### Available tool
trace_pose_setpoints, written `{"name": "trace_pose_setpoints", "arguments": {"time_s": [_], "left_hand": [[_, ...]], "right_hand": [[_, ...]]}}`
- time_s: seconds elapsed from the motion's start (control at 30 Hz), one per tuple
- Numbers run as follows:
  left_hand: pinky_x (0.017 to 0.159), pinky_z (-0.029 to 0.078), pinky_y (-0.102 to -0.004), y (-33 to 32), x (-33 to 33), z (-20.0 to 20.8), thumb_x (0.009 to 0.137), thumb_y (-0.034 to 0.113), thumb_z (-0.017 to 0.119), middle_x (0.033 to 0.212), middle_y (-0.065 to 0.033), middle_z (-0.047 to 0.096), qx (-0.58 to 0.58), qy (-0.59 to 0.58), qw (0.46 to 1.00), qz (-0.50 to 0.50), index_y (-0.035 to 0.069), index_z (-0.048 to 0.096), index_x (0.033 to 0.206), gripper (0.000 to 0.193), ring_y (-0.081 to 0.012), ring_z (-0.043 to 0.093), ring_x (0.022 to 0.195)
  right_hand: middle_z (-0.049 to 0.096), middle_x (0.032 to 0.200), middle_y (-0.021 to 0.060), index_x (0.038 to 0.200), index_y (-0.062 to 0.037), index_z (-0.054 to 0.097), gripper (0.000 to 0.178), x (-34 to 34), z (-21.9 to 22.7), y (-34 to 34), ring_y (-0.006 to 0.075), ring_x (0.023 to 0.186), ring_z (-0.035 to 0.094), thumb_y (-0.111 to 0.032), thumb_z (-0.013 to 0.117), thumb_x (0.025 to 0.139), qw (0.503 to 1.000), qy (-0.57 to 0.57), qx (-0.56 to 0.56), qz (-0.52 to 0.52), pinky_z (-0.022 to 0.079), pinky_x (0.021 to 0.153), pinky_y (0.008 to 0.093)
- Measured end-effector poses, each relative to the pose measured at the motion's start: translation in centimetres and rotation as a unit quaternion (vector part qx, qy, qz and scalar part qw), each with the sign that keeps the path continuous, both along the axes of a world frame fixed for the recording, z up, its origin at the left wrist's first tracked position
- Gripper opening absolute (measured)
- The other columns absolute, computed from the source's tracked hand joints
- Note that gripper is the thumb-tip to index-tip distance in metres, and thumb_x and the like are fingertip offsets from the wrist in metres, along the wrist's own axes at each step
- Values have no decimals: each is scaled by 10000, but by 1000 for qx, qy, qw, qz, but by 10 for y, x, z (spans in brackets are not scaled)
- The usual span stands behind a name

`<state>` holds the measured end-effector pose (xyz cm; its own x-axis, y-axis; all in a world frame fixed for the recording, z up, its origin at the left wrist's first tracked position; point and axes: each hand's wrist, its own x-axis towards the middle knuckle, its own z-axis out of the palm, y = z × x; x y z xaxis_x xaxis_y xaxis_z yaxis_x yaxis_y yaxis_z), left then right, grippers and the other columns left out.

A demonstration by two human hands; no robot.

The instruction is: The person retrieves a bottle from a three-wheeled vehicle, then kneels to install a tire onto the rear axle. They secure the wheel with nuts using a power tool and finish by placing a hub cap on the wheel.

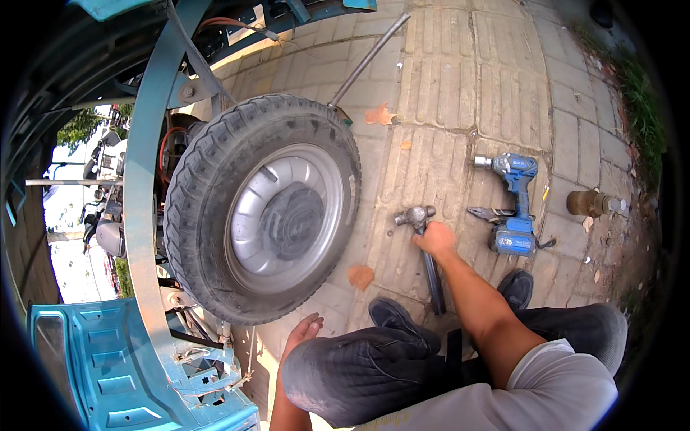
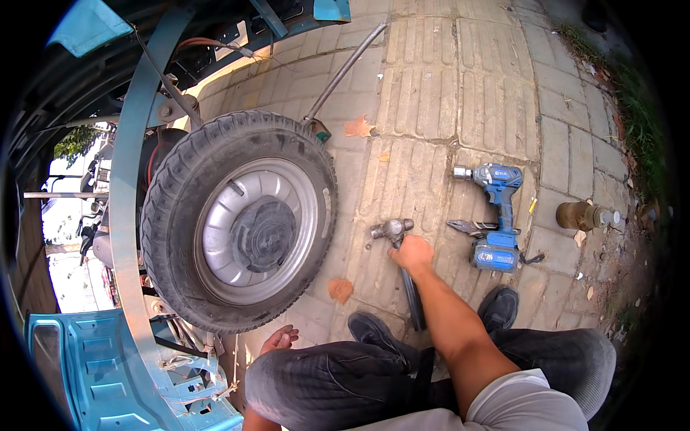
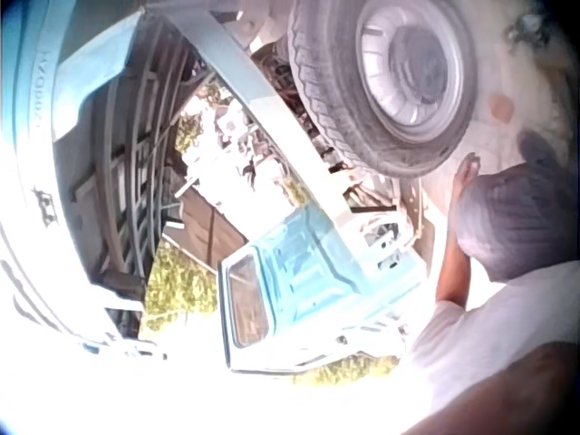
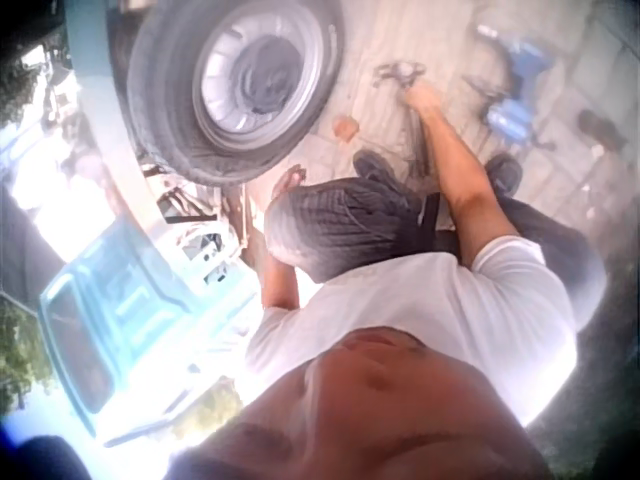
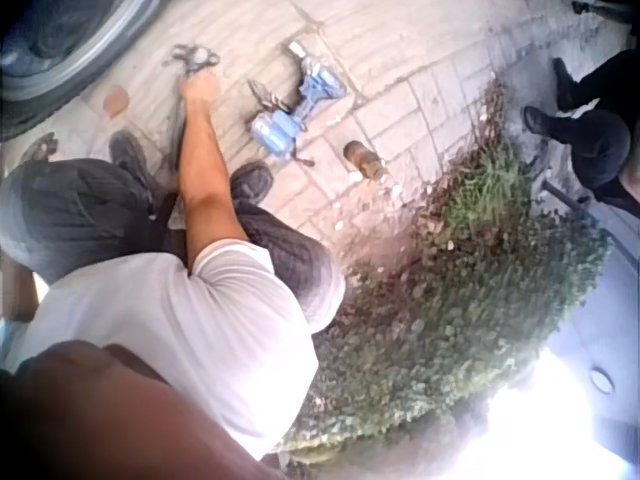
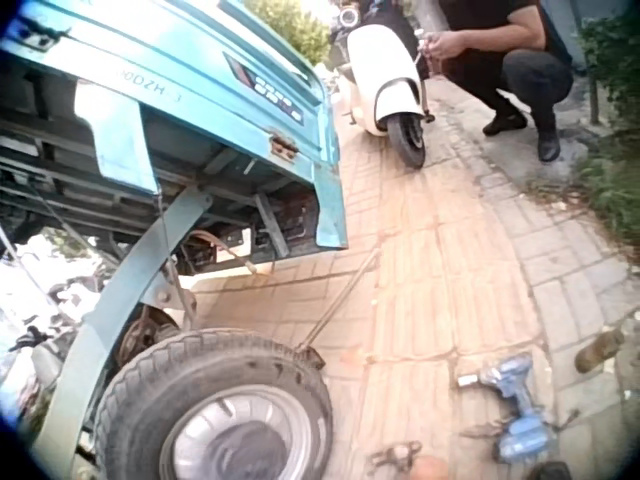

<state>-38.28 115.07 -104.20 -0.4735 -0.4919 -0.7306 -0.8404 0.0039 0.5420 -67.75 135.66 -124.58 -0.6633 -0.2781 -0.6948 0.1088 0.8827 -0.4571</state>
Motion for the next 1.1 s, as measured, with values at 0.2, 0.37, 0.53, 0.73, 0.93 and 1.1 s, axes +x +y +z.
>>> {"name": "trace_pose_setpoints", "arguments": {"time_s": [0.2,0.37,0.53,0.73,0.93,1.1], "left_hand": [[1031,373,-363,-3,-137,-5,999,374,418,1290,-175,541,234,116,964,-54,-53,420,1341,548,-243,520,1189],[1008,392,-374,46,-265,-19,999,480,308,1345,-151,480,333,98,935,71,-30,355,1381,639,-239,481,1210],[999,390,-407,107,-332,42,985,447,379,1339,-131,479,278,218,935,10,-4,422,1322,565,-222,485,1174],[855,456,-339,91,-304,50,978,395,440,1109,-152,593,176,328,927,-39,-32,514,1193,484,-201,561,975],[783,478,-318,124,-288,20,974,370,462,1026,-125,607,245,271,925,-103,-16,508,1184,442,-184,576,861],[762,492,-316,103,-277,15,980,347,454,1011,-134,615,250,251,932,-78,-20,507,1166,416,-190,592,843]], "right_hand": [[669,952,207,942,2,688,467,-75,58,31,334,910,648,-439,642,797,989,82,-75,-102,505,775,421],[645,956,196,981,22,655,415,-59,179,-32,359,885,597,-368,533,909,747,263,-555,-255,473,814,396],[642,920,228,967,9,640,401,-100,121,-7,406,866,610,-345,451,950,879,174,-372,-244,471,764,484],[638,838,202,837,2,636,303,-165,189,-9,386,831,611,-289,558,871,825,394,-372,-159,488,742,461],[681,902,160,931,-39,691,372,-167,211,107,343,866,644,-386,629,811,897,185,-60,397,505,757,443],[654,788,151,883,20,654,460,-60,117,286,266,779,626,-421,716,768,989,-9,-138,-54,490,728,362]]}}
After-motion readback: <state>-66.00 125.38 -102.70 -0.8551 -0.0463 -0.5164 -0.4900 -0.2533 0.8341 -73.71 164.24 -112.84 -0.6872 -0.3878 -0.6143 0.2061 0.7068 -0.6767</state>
